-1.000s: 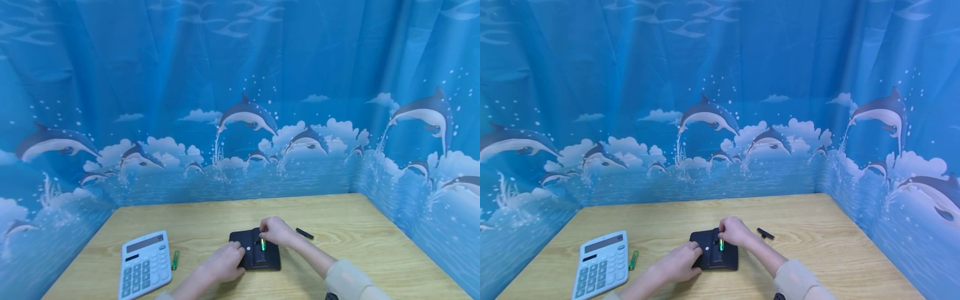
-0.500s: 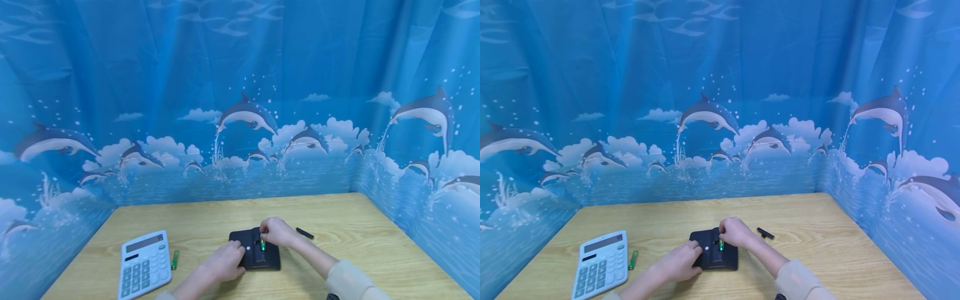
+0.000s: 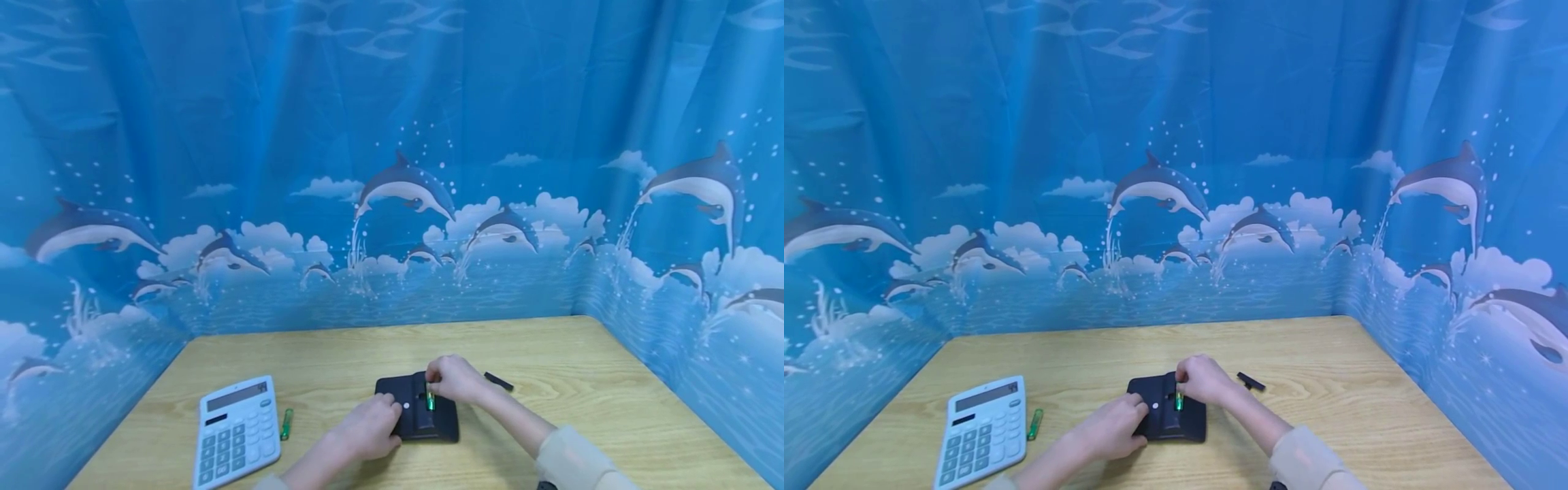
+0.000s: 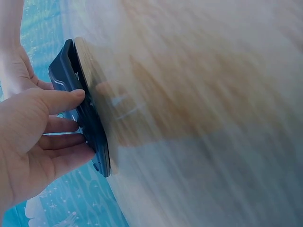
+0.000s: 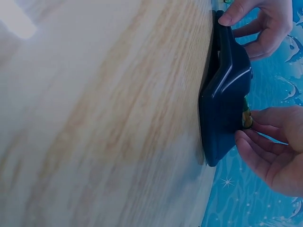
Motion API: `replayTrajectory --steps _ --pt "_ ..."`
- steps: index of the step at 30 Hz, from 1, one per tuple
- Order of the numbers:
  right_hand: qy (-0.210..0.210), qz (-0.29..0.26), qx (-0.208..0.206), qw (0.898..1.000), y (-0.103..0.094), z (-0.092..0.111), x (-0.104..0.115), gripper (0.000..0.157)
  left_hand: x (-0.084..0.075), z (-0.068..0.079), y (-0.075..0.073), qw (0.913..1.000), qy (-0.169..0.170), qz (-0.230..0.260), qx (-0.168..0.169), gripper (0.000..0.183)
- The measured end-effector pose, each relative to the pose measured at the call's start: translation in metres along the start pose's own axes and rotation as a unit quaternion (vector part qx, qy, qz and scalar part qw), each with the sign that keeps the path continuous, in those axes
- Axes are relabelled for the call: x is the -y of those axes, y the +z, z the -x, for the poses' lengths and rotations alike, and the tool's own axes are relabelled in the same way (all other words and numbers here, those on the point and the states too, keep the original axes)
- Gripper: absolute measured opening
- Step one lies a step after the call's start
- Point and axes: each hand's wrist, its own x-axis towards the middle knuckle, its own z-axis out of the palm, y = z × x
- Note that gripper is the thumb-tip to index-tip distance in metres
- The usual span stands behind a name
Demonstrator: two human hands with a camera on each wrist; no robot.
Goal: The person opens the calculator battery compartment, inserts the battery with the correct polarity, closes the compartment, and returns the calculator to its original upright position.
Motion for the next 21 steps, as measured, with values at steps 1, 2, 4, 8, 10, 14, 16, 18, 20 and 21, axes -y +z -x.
replayTrajectory --steps 1,2,4,8,10,14,16,18,20,21 --pt "0.0 0.0 0.001 1.0 0.0001 0.0 -0.0003 0.004 0.0 -0.0001 0.0001 1.0 0.001 -0.001 0.0 0.034" --pt "-0.001 -0.001 0.003 1.0 0.0002 0.0 -0.0005 0.004 0.0001 -0.0002 0.0002 1.0 0.002 -0.002 0.001 0.034" --pt "0.001 -0.005 0.007 1.0 0.0002 -0.0001 -0.0007 0.004 0.0 -0.0003 0.0004 1.0 0.002 -0.004 0.001 0.034" --pt "0.005 -0.009 0.016 1.0 -0.0001 0.0 -0.0011 0.006 -0.0003 -0.0005 0.0004 1.0 0.002 -0.008 -0.001 0.035" --pt "0.007 -0.011 0.019 1.0 -0.0005 0.0002 -0.0011 0.007 -0.0006 -0.0005 0.0003 0.9999 0.003 -0.009 -0.002 0.035" --pt "0.002 -0.007 0.019 1.0 -0.001 0.0007 -0.0015 0.008 -0.0012 -0.0005 0.0001 0.9999 0.006 -0.013 -0.005 0.034" --pt "-0.005 -0.003 0.019 1.0 -0.001 0.0009 -0.0013 0.009 -0.0015 -0.0004 0.0 0.9998 0.006 -0.017 -0.006 0.034" --pt "-0.01 0.002 0.018 1.0 -0.0006 0.001 -0.0012 0.01 -0.0018 -0.0004 0.0 0.9998 0.006 -0.02 -0.007 0.034" --pt "-0.015 0.008 0.02 1.0 -0.0005 0.0016 -0.0008 0.01 -0.002 -0.0006 0.0002 0.9998 0.004 -0.021 -0.006 0.034" --pt "-0.017 0.012 0.021 1.0 -0.0007 0.0018 -0.0004 0.01 -0.002 -0.0007 0.0002 0.9998 0.003 -0.019 -0.004 0.034"
